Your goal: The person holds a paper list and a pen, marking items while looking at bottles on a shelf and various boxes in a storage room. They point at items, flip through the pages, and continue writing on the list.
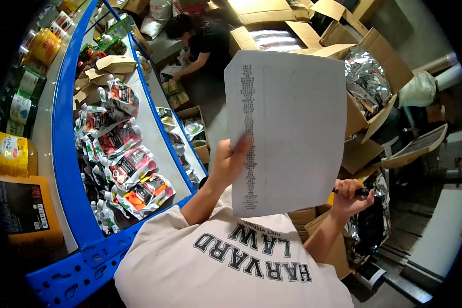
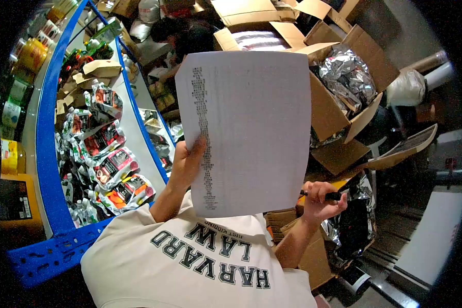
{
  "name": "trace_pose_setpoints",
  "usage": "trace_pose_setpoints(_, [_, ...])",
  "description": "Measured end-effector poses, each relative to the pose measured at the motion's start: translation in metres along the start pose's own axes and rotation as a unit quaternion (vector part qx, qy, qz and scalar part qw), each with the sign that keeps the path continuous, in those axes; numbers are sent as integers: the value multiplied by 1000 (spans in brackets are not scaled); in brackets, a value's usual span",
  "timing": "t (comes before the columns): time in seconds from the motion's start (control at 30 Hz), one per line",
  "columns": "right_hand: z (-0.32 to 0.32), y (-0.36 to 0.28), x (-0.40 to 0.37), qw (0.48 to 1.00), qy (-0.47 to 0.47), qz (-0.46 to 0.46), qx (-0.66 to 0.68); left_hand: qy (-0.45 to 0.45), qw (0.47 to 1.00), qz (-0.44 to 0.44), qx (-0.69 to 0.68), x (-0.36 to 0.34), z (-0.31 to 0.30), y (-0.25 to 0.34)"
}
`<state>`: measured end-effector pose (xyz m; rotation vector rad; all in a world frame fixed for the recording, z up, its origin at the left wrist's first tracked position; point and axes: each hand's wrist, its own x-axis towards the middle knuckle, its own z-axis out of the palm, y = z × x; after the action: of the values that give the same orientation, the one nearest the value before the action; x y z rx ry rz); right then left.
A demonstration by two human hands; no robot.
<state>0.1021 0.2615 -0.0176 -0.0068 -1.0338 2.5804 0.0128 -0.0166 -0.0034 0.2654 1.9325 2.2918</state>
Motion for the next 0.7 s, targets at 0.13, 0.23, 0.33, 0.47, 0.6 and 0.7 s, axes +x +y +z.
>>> trace_pose_setpoints(0.13, [-7,-2,-7,1000,-20,4,-8,-7,1000,1,-15,-2,4,3])
trace_pose_setpoints(0.23, [3,3,-10,999,28,-11,-43,-15,1000,8,-8,-3,5,5])
trace_pose_setpoints(0.33, [5,7,-7,992,-47,-68,-99,-11,1000,6,-12,-5,8,10])
trace_pose_setpoints(0.47, [20,2,-8,952,139,-51,-268,-23,999,9,-21,-7,5,6])
trace_pose_setpoints(0.6, [61,14,6,933,288,-178,-123,-42,998,-9,-34,-9,2,8])
trace_pose_setpoints(0.7, [7,4,-13,967,173,-51,-181,-27,999,-11,-35,-11,5,9])
